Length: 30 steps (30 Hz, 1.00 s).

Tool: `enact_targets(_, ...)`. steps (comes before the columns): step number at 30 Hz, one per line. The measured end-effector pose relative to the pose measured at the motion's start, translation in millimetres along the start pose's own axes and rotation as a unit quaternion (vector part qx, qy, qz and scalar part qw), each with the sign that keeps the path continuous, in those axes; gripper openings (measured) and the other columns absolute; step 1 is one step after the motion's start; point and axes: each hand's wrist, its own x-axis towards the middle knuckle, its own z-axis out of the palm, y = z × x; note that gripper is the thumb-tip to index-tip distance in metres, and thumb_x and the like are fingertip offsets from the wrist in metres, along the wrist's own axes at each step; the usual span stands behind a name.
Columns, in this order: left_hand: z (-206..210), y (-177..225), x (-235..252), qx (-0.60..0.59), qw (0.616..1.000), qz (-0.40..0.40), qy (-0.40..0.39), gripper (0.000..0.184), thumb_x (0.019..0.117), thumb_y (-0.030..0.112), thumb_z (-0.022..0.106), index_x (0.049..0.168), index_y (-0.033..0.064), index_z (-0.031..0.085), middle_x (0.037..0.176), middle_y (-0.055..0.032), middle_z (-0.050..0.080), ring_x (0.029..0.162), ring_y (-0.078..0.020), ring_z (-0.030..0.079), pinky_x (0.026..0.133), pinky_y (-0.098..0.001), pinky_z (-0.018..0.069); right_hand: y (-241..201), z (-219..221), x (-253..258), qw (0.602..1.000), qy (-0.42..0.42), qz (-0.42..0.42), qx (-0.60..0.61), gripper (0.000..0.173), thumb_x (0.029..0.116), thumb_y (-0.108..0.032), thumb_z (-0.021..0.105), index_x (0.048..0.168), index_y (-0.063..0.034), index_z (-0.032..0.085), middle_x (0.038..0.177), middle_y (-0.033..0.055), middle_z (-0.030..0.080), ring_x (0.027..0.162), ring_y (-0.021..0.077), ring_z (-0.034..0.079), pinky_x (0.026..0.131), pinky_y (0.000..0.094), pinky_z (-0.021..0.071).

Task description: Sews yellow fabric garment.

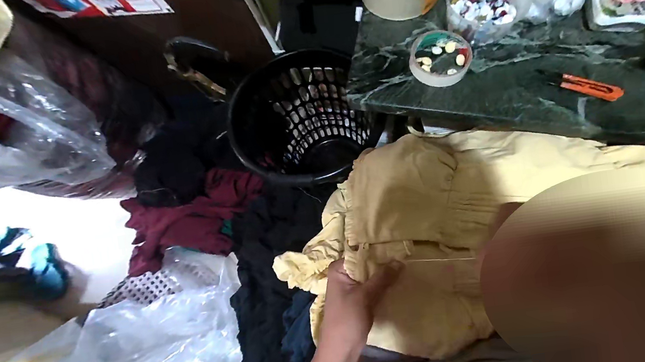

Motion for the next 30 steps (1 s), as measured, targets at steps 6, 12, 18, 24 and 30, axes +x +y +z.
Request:
enact_targets(6, 6.4, -1.6, 1.3, 0.023, 1.0, 0.018, -0.012, 0.013, 0.084, -0.003, 0.07, 0.089, 0.0098, 0.07, 0.08, 0.0025, 0.075, 0.074, -0.0071, 0.073, 0.07, -0.0282, 0.0629, 5.1, -49.7, -34.0, 0.974, -0.167, 0.127, 0.088, 0.035, 0.1074, -0.023, 0.046, 0.091, 0.0045, 0.061, 0.071, 0.0149, 0.063, 0.062, 0.0138, 0.061, 0.058, 0.0273, 0.0501)
enact_targets(12, 19.4, 4.6, -3.7, 0.057, 0.997, -0.047, 0.026, 0.017, 0.0814, -0.001, 0.075, 0.095, 0.0062, 0.068, 0.08, 0.0, 0.074, 0.072, -0.0103, 0.073, 0.067, -0.0296, 0.063, 11.2, -57.1, -51.8, 0.96, -0.138, 0.08, 0.23, 0.023, 0.1046, -0.013, 0.052, 0.093, 0.0003, 0.067, 0.091, 0.0106, 0.073, 0.088, 0.0081, 0.07, 0.082, 0.0227, 0.0575)
enact_targets(18, 44.8, 18.4, 2.5, 0.078, 0.996, -0.034, 0.012, 0.018, 0.0833, -0.001, 0.075, 0.098, 0.007, 0.067, 0.081, 0.0014, 0.075, 0.072, -0.0094, 0.073, 0.068, -0.0292, 0.0636, 72.1, -51.7, -37.9, 0.956, 0.057, 0.067, 0.281, 0.011, 0.1017, -0.017, 0.06, 0.105, -0.0186, 0.07, 0.097, -0.0089, 0.071, 0.085, 0.0005, 0.068, 0.075, 0.0195, 0.0604)
enact_targets(24, 99.5, 26.2, 34.4, 0.03, 0.999, -0.012, -0.004, 0.034, 0.0904, 0.004, 0.069, 0.12, 0.0002, 0.054, 0.092, -0.0009, 0.072, 0.082, -0.0086, 0.072, 0.076, -0.0283, 0.0628, 151.4, -46.9, 23.4, 0.955, 0.191, 0.207, 0.096, 0.011, 0.0947, -0.004, 0.064, 0.102, -0.0039, 0.072, 0.085, 0.0027, 0.07, 0.068, 0.0078, 0.066, 0.063, 0.0255, 0.0585)
enact_targets(30, 124.8, 29.8, 81.7, 0.011, 0.999, -0.035, 0.012, 0.039, 0.0911, 0.005, 0.071, 0.124, -0.0023, 0.052, 0.094, -0.0049, 0.071, 0.084, -0.009, 0.072, 0.077, -0.0271, 0.0616, 195.0, -34.7, 89.2, 0.963, 0.08, 0.207, -0.15, 0.013, 0.0952, -0.002, 0.062, 0.1, -0.0019, 0.073, 0.098, 0.0144, 0.067, 0.089, 0.0278, 0.068, 0.081, 0.0486, 0.0582)
